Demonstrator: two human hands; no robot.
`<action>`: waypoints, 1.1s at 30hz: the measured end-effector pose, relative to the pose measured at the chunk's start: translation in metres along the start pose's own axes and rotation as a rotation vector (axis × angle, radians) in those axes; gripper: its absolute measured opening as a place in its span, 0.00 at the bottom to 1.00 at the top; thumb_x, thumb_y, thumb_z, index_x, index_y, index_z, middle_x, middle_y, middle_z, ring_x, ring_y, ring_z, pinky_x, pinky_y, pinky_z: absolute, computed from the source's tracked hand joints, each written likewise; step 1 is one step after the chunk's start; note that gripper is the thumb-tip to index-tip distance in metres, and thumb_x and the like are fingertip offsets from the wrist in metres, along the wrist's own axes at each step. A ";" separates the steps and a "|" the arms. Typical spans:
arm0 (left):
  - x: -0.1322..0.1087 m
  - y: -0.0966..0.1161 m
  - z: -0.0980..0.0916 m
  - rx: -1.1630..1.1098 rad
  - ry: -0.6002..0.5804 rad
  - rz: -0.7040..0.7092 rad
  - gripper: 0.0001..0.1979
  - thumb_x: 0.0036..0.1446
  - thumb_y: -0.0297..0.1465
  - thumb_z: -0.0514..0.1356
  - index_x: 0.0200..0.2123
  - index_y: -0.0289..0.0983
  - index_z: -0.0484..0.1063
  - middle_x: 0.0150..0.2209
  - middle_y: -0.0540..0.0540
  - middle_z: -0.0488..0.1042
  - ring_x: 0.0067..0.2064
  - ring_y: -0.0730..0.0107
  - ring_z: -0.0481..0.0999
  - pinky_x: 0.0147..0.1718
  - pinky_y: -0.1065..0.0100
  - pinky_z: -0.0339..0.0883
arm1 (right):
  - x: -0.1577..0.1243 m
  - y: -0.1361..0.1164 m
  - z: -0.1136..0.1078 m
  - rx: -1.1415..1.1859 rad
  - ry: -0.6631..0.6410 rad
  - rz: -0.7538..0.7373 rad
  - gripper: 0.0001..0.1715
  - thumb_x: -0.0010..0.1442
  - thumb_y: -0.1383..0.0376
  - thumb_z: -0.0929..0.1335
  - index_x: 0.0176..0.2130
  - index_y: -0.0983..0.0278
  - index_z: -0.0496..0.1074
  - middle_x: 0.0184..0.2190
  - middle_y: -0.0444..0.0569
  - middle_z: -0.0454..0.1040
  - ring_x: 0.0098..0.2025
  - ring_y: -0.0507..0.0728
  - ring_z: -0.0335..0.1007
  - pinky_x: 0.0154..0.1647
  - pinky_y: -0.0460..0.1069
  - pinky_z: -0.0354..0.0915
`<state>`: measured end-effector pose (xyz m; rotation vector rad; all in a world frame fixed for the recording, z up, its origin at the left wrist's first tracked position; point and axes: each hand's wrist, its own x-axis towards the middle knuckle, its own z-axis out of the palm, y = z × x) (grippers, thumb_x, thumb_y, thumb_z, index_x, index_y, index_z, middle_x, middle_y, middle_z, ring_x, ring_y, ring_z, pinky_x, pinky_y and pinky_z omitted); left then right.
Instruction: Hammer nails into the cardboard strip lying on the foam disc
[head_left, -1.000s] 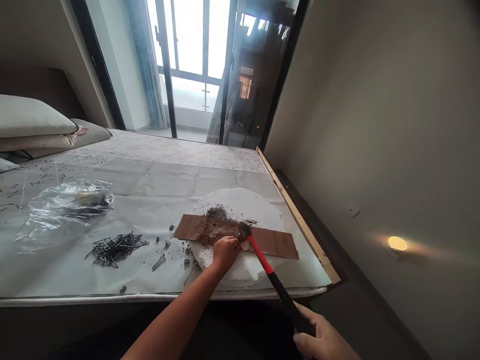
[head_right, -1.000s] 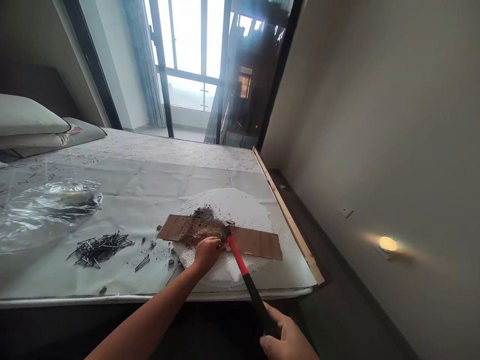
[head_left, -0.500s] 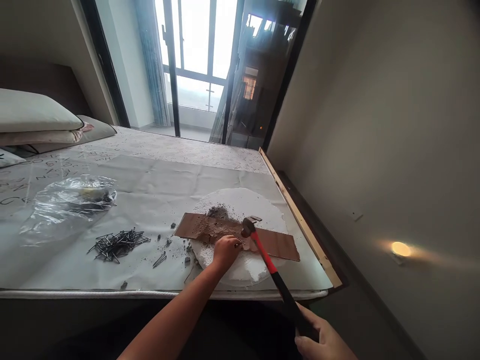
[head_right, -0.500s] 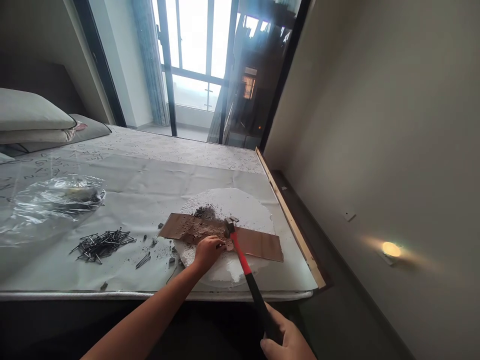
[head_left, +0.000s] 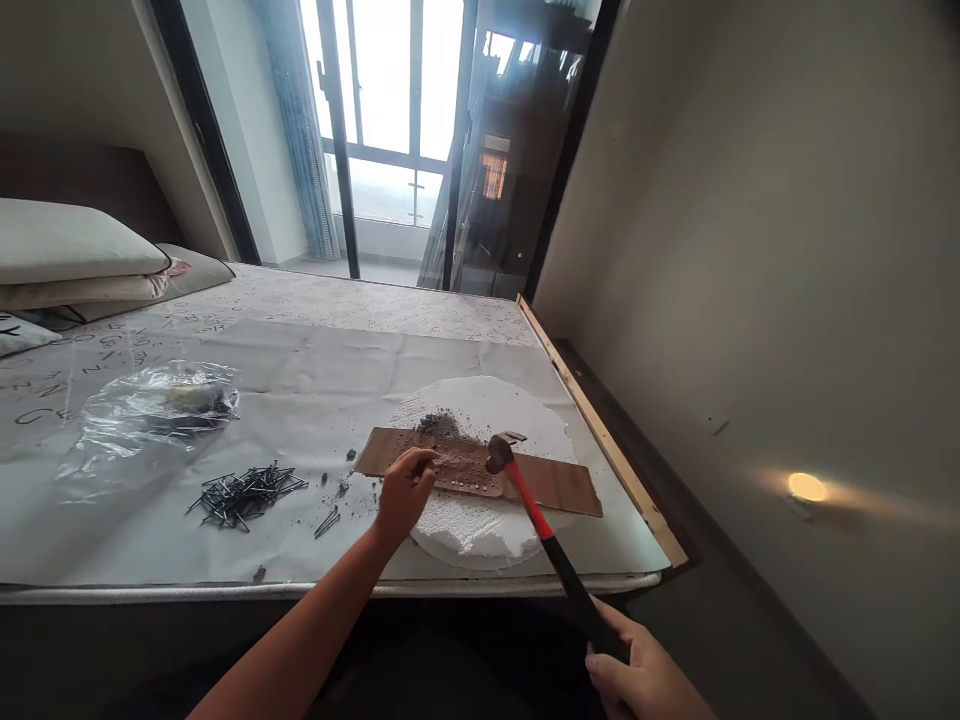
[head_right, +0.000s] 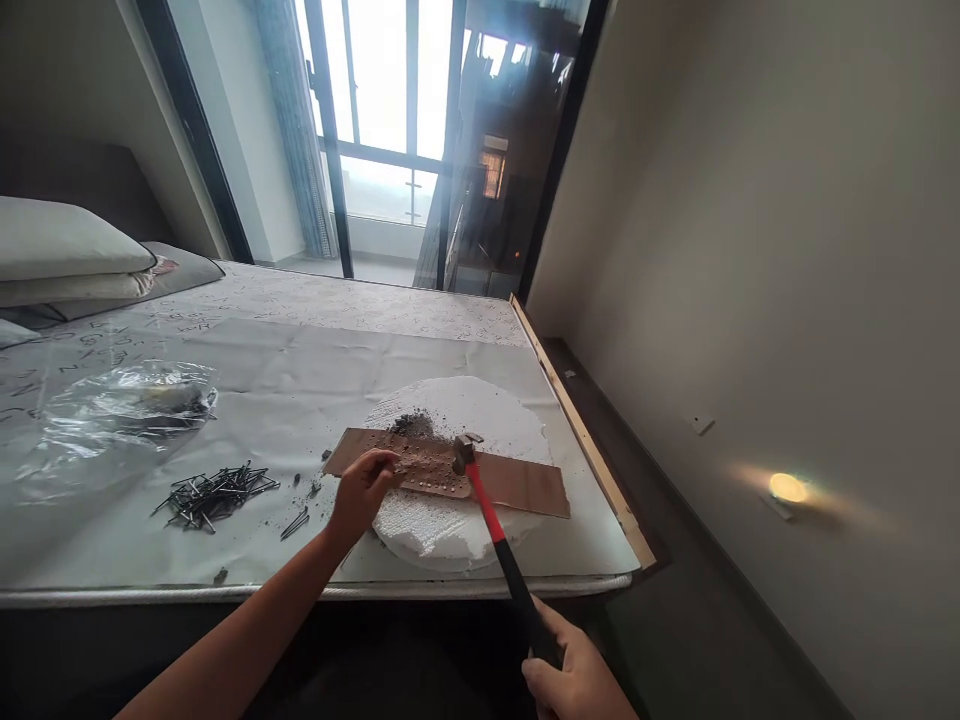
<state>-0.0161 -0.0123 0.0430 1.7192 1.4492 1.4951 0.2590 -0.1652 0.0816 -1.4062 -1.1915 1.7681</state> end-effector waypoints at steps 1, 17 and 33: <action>-0.001 -0.004 -0.015 0.046 0.044 -0.002 0.10 0.49 0.30 0.52 0.33 0.36 0.72 0.29 0.48 0.72 0.28 0.73 0.69 0.26 0.73 0.63 | -0.002 0.000 -0.003 -0.005 0.009 -0.010 0.40 0.47 0.57 0.64 0.57 0.70 0.55 0.13 0.33 0.54 0.12 0.45 0.42 0.14 0.42 0.42; -0.043 -0.129 -0.127 0.990 -0.375 -0.465 0.11 0.54 0.30 0.52 0.31 0.36 0.74 0.40 0.41 0.74 0.40 0.64 0.73 0.36 0.70 0.61 | 0.024 0.062 -0.047 -0.002 0.143 0.101 0.26 0.44 0.55 0.66 0.45 0.55 0.63 0.11 0.35 0.51 0.11 0.51 0.50 0.12 0.46 0.50; -0.014 -0.039 -0.102 0.413 -0.110 -0.246 0.16 0.51 0.39 0.53 0.39 0.37 0.71 0.23 0.52 0.73 0.23 0.70 0.72 0.26 0.71 0.65 | 0.025 0.053 -0.044 0.097 0.100 0.049 0.43 0.45 0.60 0.63 0.58 0.67 0.47 0.11 0.29 0.50 0.10 0.46 0.40 0.10 0.41 0.42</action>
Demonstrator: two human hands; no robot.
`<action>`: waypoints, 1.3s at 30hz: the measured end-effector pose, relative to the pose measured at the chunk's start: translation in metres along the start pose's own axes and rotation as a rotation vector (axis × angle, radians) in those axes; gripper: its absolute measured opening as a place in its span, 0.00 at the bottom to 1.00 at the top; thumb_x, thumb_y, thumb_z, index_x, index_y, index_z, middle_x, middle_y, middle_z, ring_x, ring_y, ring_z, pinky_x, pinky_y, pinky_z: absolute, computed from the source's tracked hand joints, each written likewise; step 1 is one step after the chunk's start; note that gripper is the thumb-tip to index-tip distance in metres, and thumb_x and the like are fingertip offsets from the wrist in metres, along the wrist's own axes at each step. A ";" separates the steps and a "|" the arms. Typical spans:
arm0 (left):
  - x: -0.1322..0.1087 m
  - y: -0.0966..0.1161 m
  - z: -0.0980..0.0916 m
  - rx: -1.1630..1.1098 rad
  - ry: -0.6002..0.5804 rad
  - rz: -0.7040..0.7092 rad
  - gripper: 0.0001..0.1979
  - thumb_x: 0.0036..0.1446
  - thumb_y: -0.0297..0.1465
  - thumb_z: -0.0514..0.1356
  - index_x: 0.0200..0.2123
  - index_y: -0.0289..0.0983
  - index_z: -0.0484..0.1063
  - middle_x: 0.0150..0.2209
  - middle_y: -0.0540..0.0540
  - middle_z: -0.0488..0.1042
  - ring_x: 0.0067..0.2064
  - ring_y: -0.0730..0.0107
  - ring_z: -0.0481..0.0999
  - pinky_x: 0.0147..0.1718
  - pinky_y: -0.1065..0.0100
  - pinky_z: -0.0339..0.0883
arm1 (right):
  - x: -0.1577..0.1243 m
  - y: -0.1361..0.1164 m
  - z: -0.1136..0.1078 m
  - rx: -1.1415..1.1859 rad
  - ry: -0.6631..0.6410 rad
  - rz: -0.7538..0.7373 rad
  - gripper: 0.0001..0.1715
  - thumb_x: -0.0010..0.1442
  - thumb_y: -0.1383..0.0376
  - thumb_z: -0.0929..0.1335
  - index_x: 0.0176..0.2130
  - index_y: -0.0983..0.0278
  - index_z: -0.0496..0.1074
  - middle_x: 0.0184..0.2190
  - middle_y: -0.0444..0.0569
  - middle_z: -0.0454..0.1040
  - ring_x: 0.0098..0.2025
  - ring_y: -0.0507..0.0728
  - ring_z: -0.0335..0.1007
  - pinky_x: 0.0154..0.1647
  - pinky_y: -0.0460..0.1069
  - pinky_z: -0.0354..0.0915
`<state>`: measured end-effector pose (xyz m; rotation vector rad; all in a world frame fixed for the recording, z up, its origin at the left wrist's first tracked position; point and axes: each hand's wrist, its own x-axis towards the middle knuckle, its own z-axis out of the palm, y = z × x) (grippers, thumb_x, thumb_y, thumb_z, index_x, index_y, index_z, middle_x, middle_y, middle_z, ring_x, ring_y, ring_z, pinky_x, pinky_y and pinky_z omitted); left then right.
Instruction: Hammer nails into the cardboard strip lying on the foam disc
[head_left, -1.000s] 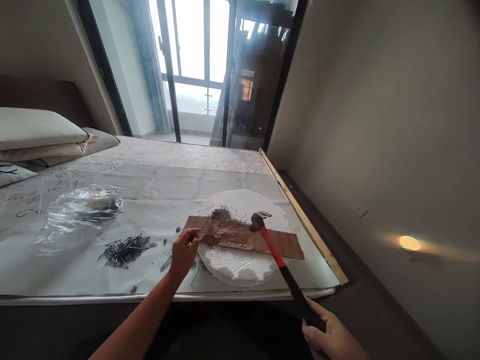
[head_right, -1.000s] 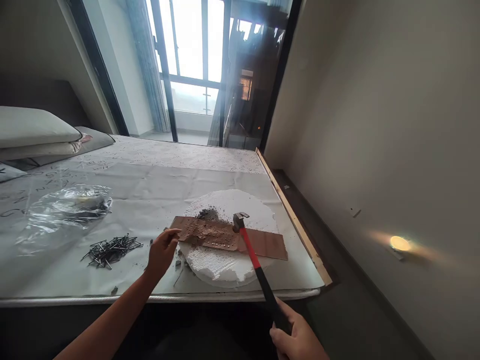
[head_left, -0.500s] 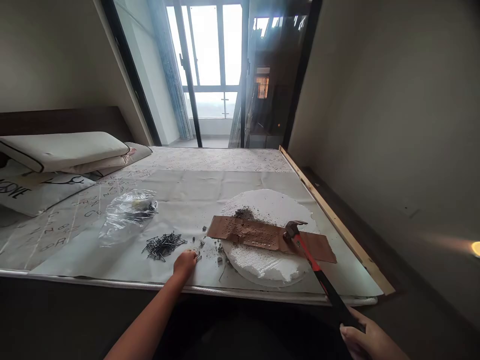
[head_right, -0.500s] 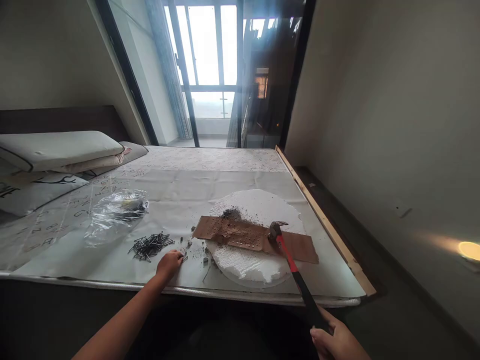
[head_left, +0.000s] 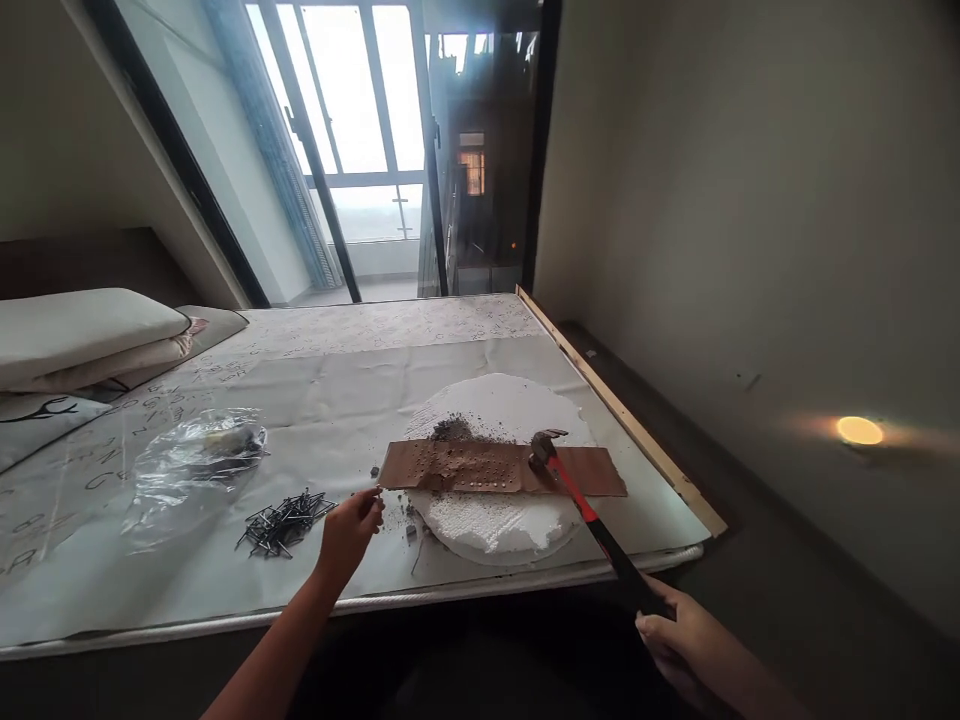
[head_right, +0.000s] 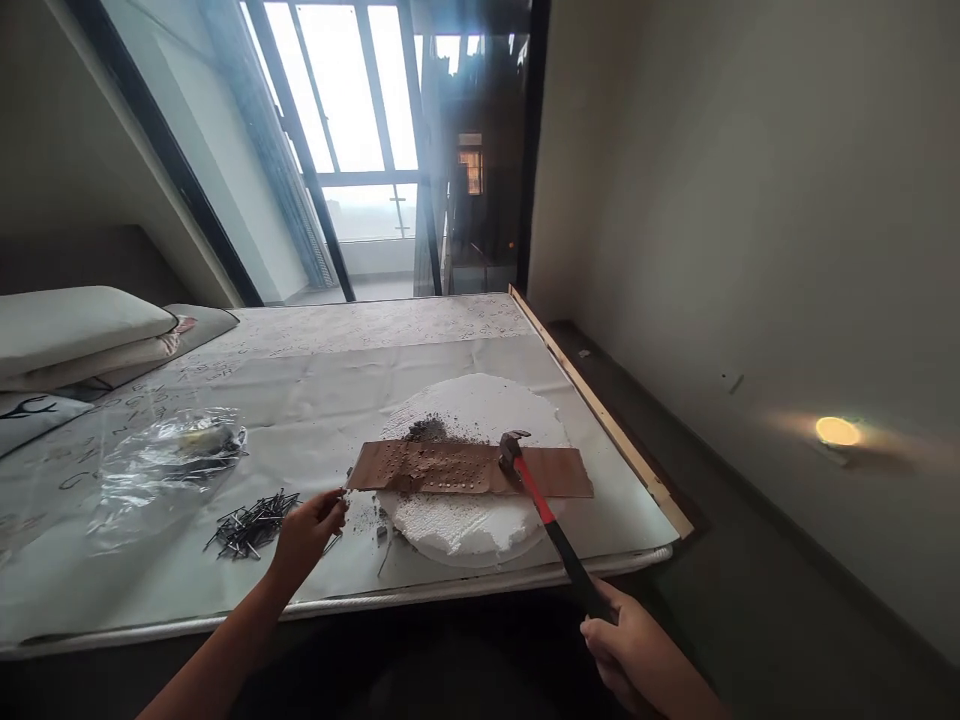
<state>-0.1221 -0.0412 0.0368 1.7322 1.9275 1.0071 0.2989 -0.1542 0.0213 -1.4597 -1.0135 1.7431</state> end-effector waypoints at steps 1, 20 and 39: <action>0.000 0.014 0.006 -0.050 -0.014 0.020 0.17 0.50 0.39 0.54 0.40 0.36 0.71 0.21 0.52 0.72 0.23 0.70 0.71 0.26 0.70 0.65 | 0.000 -0.001 0.000 -0.003 0.004 0.006 0.43 0.45 0.60 0.63 0.58 0.67 0.47 0.10 0.29 0.50 0.10 0.46 0.41 0.09 0.41 0.41; 0.024 0.116 0.162 -0.117 -0.155 0.251 0.12 0.51 0.34 0.56 0.21 0.36 0.73 0.25 0.47 0.72 0.29 0.71 0.70 0.29 0.71 0.62 | 0.000 -0.011 -0.006 0.047 -0.060 0.015 0.46 0.43 0.63 0.61 0.60 0.69 0.47 0.08 0.29 0.52 0.09 0.46 0.41 0.09 0.40 0.42; 0.021 0.113 0.169 -0.102 -0.168 0.183 0.09 0.51 0.33 0.57 0.26 0.36 0.76 0.27 0.47 0.75 0.31 0.69 0.72 0.31 0.70 0.61 | 0.001 -0.008 -0.008 0.072 -0.084 0.001 0.45 0.44 0.64 0.62 0.60 0.68 0.47 0.11 0.29 0.51 0.09 0.45 0.40 0.09 0.41 0.40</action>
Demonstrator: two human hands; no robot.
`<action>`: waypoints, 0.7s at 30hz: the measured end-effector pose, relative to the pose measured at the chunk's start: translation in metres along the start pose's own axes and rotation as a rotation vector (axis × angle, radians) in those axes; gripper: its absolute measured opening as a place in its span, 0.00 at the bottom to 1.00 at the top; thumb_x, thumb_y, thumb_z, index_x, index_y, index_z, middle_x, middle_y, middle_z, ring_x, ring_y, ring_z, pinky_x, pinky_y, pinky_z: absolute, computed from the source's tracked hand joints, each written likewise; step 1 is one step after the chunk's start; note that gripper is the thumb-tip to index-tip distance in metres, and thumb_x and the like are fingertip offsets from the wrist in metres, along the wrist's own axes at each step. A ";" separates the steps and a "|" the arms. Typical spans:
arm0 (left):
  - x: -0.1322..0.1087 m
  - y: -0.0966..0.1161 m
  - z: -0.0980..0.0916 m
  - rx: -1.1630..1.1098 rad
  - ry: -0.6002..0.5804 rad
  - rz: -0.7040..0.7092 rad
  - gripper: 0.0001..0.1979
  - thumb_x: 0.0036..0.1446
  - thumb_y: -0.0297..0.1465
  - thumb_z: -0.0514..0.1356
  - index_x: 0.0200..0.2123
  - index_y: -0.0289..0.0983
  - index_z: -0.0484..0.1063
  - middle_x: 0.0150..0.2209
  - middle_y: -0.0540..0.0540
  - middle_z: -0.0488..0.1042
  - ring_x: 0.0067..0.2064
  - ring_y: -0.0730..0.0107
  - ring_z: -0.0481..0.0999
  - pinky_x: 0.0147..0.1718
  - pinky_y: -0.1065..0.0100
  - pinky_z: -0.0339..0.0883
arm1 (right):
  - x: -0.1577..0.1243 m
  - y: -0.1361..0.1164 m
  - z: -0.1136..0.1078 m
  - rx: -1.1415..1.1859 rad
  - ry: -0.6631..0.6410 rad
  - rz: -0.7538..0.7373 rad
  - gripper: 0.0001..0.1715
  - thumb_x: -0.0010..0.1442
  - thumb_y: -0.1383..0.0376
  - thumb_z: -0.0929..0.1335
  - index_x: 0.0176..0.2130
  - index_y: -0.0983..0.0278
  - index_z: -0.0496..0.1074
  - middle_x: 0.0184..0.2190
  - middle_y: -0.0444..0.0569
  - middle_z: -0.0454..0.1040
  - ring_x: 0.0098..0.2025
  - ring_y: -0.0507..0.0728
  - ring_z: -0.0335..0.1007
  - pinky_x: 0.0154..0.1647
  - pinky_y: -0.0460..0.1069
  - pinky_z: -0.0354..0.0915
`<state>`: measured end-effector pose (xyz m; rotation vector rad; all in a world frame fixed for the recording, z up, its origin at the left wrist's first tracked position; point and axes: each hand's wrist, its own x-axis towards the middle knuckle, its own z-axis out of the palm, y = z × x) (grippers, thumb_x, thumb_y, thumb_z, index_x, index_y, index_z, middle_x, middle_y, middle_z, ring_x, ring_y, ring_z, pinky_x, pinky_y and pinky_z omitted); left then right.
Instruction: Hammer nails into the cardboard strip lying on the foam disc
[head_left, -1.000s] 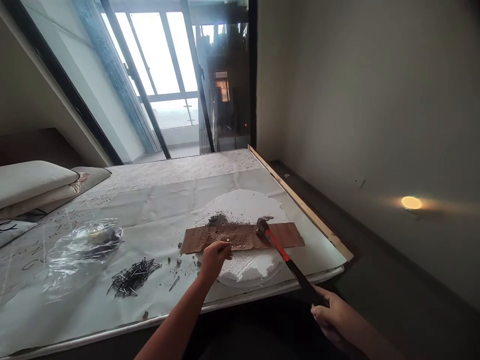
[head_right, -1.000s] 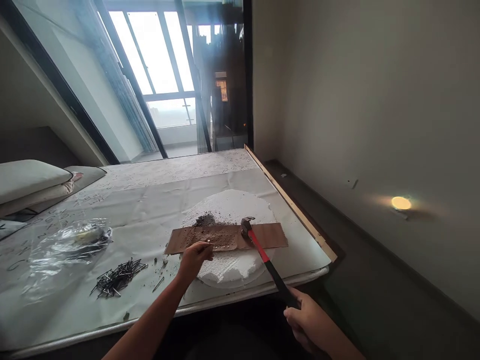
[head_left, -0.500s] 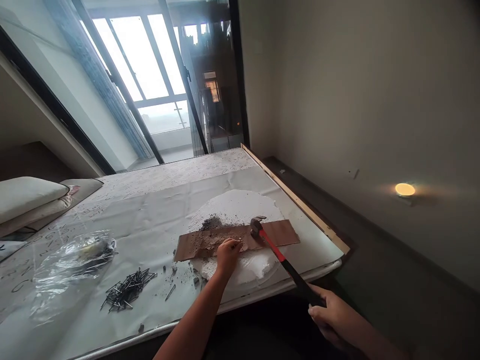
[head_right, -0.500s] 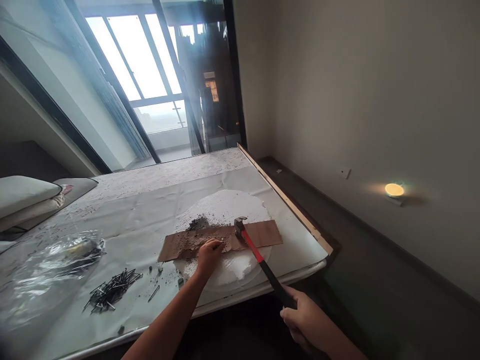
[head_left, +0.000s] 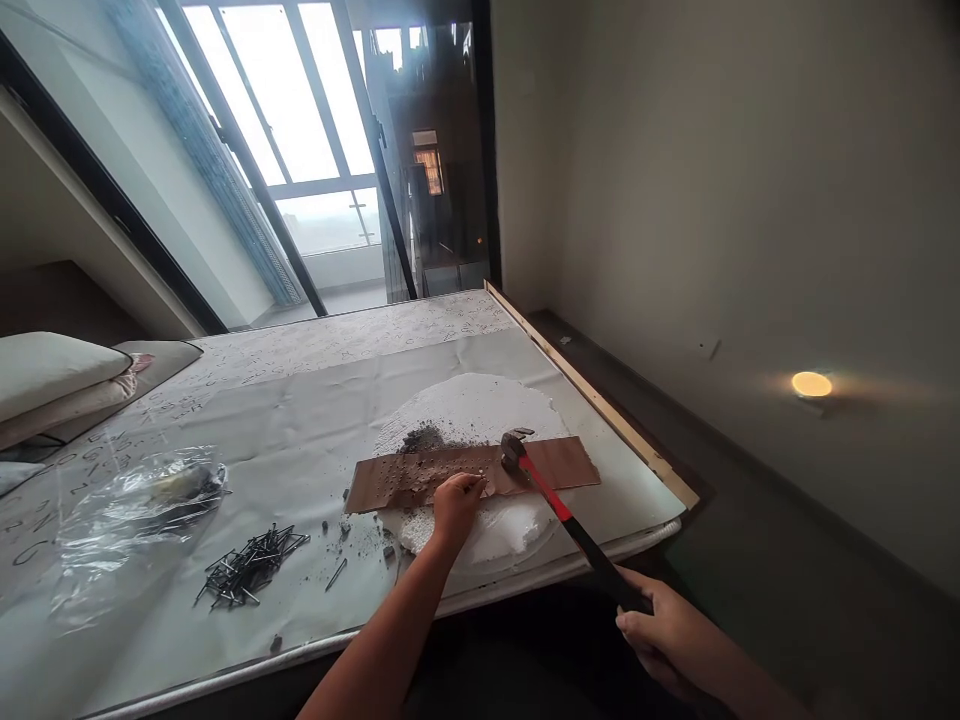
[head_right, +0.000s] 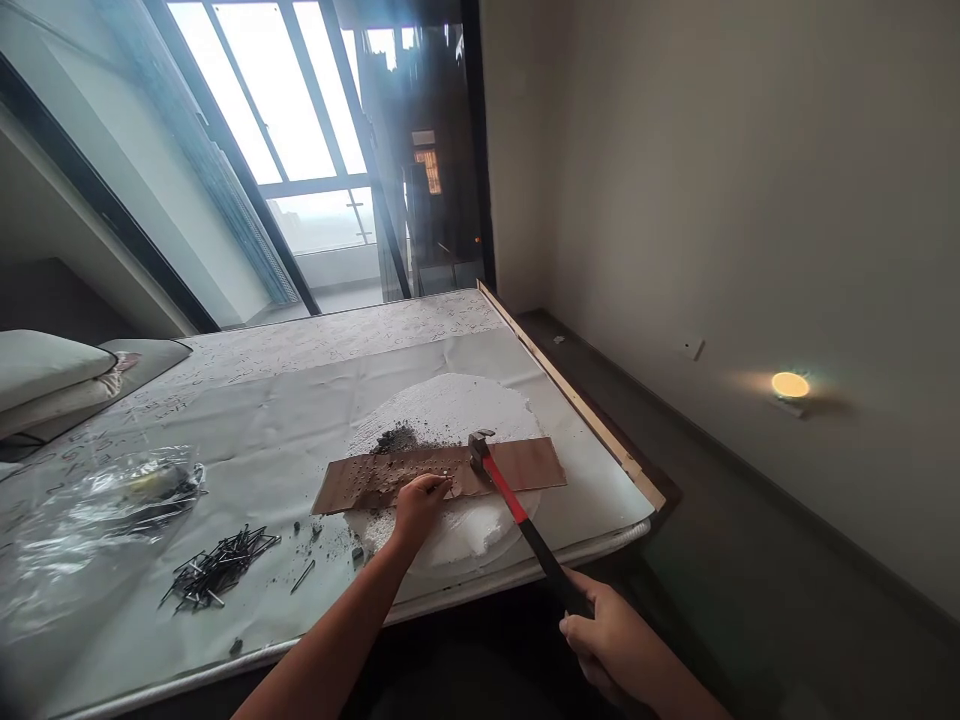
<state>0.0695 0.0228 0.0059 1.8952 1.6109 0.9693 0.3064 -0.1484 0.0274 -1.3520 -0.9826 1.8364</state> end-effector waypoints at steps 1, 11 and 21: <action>0.000 0.000 0.000 -0.002 -0.001 -0.001 0.09 0.51 0.33 0.58 0.26 0.36 0.76 0.27 0.47 0.75 0.31 0.69 0.72 0.31 0.70 0.61 | 0.001 0.001 0.000 -0.002 0.004 0.001 0.45 0.44 0.64 0.61 0.60 0.68 0.47 0.11 0.29 0.51 0.09 0.45 0.41 0.09 0.41 0.40; 0.000 -0.003 0.002 0.017 -0.005 -0.001 0.09 0.52 0.33 0.57 0.27 0.36 0.76 0.27 0.47 0.75 0.31 0.69 0.73 0.30 0.71 0.60 | 0.001 0.003 -0.003 -0.087 0.024 -0.004 0.43 0.45 0.63 0.61 0.60 0.69 0.49 0.10 0.30 0.52 0.09 0.46 0.44 0.11 0.41 0.43; -0.003 -0.002 0.004 0.069 0.015 0.048 0.08 0.52 0.30 0.57 0.28 0.37 0.76 0.29 0.46 0.76 0.33 0.68 0.73 0.32 0.71 0.61 | -0.002 -0.001 0.004 -0.112 0.014 -0.053 0.41 0.47 0.63 0.61 0.60 0.68 0.51 0.11 0.30 0.52 0.08 0.45 0.41 0.09 0.42 0.42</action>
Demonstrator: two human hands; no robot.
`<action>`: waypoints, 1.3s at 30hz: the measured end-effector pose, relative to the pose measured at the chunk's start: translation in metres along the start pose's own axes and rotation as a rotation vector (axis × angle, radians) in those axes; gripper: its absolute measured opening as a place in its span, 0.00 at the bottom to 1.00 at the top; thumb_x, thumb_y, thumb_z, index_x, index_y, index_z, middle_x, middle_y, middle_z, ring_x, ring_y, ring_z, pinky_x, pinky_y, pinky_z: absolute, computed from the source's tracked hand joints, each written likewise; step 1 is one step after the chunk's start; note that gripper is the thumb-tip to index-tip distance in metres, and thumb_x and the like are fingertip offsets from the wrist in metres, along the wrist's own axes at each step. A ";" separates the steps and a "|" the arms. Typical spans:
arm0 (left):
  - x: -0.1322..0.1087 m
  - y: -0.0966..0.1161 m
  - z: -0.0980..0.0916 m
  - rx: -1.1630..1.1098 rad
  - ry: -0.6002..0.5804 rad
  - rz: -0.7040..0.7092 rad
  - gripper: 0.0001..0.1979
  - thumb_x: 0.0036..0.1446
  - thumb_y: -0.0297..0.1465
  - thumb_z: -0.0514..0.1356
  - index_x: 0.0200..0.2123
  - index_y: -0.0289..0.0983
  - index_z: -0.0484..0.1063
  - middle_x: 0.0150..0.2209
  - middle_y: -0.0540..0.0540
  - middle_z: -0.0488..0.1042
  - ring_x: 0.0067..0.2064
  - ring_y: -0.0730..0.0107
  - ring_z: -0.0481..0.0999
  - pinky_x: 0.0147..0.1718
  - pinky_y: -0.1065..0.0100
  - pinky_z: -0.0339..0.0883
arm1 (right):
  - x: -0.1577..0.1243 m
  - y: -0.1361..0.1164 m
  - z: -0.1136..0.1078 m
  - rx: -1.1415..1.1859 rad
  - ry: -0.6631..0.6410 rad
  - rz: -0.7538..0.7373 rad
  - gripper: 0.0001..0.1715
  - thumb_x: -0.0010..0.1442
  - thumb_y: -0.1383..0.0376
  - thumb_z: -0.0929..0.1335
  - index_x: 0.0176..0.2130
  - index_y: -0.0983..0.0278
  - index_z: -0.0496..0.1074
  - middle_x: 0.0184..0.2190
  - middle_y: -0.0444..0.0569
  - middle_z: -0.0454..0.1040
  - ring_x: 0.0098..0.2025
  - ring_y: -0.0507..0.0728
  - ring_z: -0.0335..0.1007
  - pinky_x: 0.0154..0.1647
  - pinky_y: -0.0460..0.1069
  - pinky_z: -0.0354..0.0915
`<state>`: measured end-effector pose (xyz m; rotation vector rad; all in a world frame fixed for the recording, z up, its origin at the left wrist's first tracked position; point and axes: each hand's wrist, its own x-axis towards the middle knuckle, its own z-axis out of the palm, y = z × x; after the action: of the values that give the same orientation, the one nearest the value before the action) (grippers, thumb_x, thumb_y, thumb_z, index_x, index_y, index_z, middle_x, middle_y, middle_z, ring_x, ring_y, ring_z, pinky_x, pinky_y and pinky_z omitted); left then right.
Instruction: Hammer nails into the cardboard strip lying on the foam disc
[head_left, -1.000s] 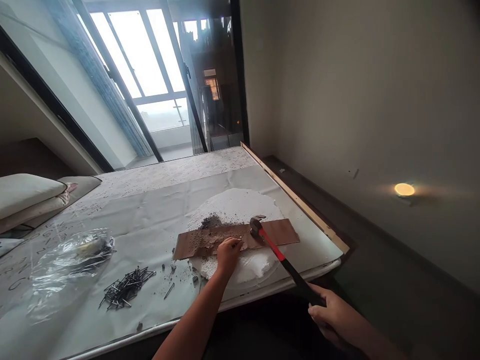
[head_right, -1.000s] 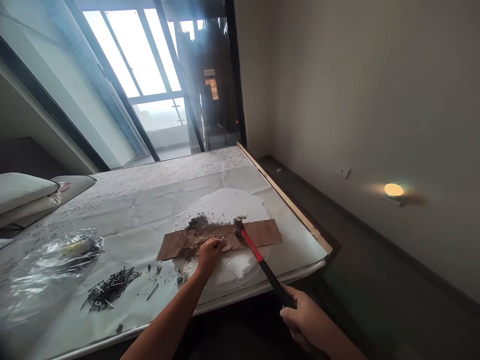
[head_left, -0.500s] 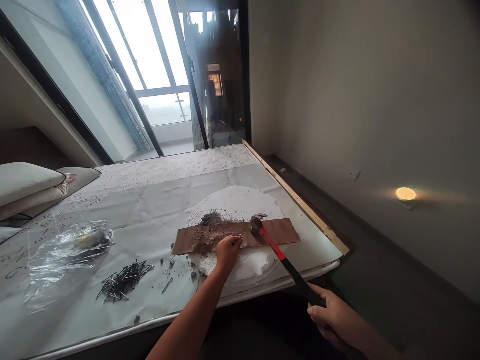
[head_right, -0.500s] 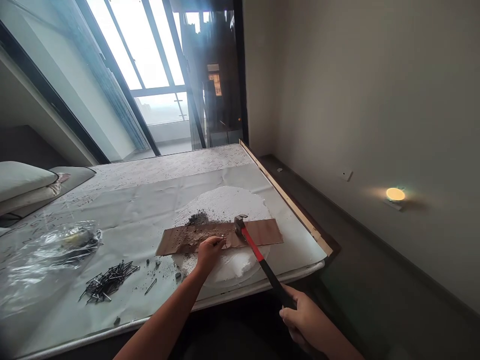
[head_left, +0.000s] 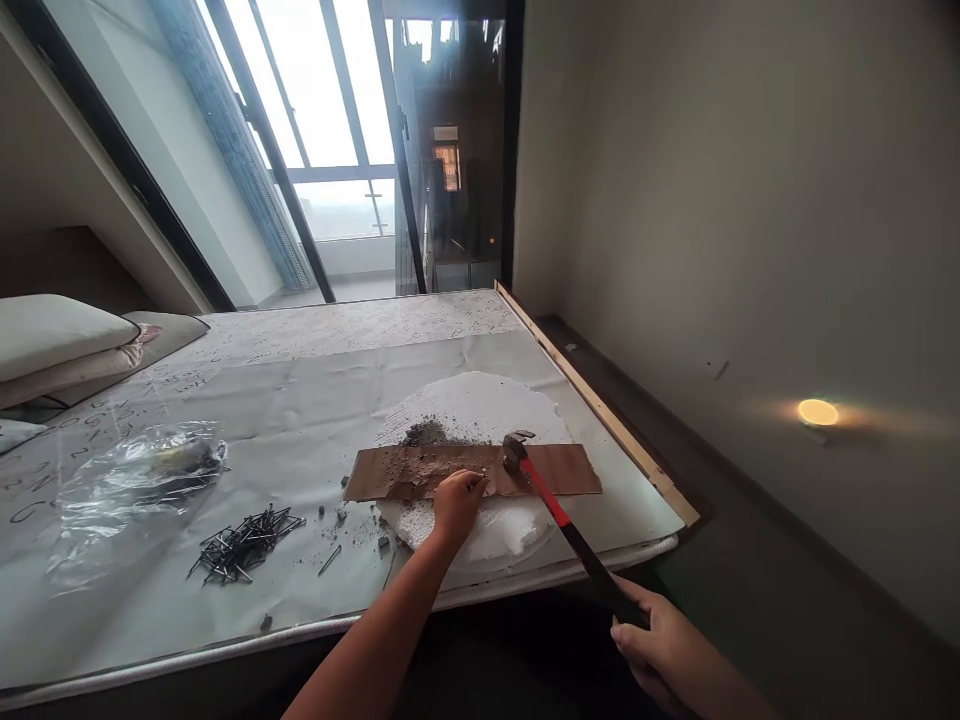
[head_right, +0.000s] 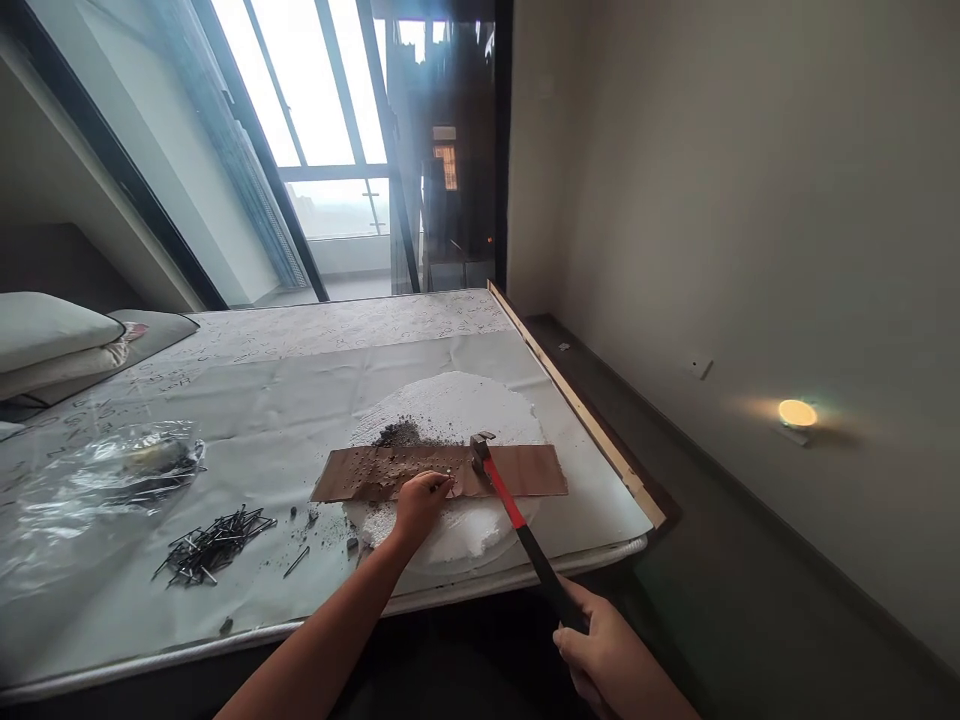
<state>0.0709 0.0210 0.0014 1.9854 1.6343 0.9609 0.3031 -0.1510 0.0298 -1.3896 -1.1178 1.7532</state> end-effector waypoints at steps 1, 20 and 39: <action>-0.001 0.001 0.000 0.003 0.002 -0.006 0.08 0.52 0.30 0.57 0.28 0.37 0.76 0.29 0.46 0.76 0.33 0.68 0.73 0.32 0.71 0.61 | -0.002 -0.002 0.001 -0.006 -0.001 0.000 0.40 0.48 0.63 0.61 0.60 0.68 0.51 0.11 0.30 0.51 0.08 0.45 0.41 0.09 0.42 0.42; -0.009 0.003 -0.001 0.061 0.001 -0.018 0.09 0.54 0.29 0.56 0.29 0.39 0.77 0.31 0.47 0.77 0.33 0.70 0.73 0.30 0.72 0.59 | -0.036 -0.053 0.027 -0.052 -0.022 0.035 0.46 0.48 0.57 0.65 0.60 0.73 0.49 0.14 0.34 0.57 0.13 0.45 0.44 0.13 0.42 0.44; -0.011 -0.002 0.003 0.104 0.012 -0.003 0.10 0.55 0.30 0.55 0.29 0.40 0.77 0.31 0.48 0.76 0.34 0.71 0.73 0.32 0.72 0.58 | -0.046 -0.060 0.028 -0.162 -0.012 -0.002 0.42 0.50 0.55 0.65 0.59 0.68 0.54 0.16 0.35 0.54 0.15 0.47 0.46 0.20 0.44 0.55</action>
<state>0.0710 0.0117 -0.0048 2.0476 1.7252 0.9053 0.2855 -0.1705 0.1055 -1.4737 -1.2916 1.7033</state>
